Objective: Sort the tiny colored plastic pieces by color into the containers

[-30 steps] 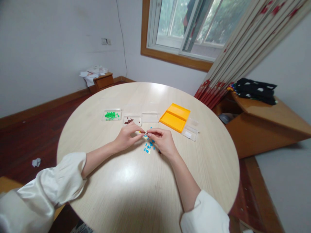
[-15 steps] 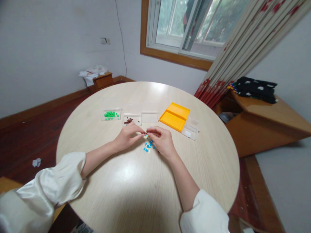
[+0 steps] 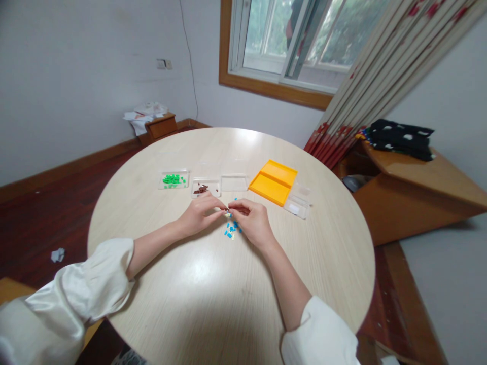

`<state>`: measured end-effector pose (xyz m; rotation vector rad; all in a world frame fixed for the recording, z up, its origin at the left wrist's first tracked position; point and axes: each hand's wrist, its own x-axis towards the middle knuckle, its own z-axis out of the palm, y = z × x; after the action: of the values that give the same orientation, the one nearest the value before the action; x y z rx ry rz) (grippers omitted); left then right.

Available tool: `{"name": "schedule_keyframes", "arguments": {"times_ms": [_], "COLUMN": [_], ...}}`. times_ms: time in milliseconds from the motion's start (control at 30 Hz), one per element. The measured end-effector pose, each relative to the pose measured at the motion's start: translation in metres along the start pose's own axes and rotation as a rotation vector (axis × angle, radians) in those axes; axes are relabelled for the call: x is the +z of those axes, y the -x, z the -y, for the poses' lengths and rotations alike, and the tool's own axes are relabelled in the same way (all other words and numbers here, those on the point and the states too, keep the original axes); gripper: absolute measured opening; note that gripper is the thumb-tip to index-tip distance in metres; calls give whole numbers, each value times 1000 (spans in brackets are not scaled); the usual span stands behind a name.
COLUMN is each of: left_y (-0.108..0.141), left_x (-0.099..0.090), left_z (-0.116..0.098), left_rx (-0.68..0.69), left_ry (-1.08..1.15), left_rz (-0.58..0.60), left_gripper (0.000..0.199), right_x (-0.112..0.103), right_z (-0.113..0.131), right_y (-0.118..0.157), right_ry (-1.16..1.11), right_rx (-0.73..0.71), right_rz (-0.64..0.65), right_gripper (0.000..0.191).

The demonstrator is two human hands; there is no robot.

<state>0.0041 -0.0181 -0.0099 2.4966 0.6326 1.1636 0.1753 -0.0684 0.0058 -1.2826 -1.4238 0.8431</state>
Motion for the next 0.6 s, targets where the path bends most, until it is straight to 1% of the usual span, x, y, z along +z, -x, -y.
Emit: {"name": "schedule_keyframes", "arguments": {"times_ms": [300, 600], "left_y": [0, -2], "left_x": [0, -1], "left_z": [-1, -3], "left_rx": [10, 27], "left_ry": [-4, -7], "left_rz": [31, 43], "left_gripper": [16, 14], "right_x": [1, 1], "right_z": [-2, -2], "right_y": [1, 1], "right_ry": [-14, -4], "right_rx": [-41, -45], "right_rz": [2, 8], "right_gripper": [12, 11]}}
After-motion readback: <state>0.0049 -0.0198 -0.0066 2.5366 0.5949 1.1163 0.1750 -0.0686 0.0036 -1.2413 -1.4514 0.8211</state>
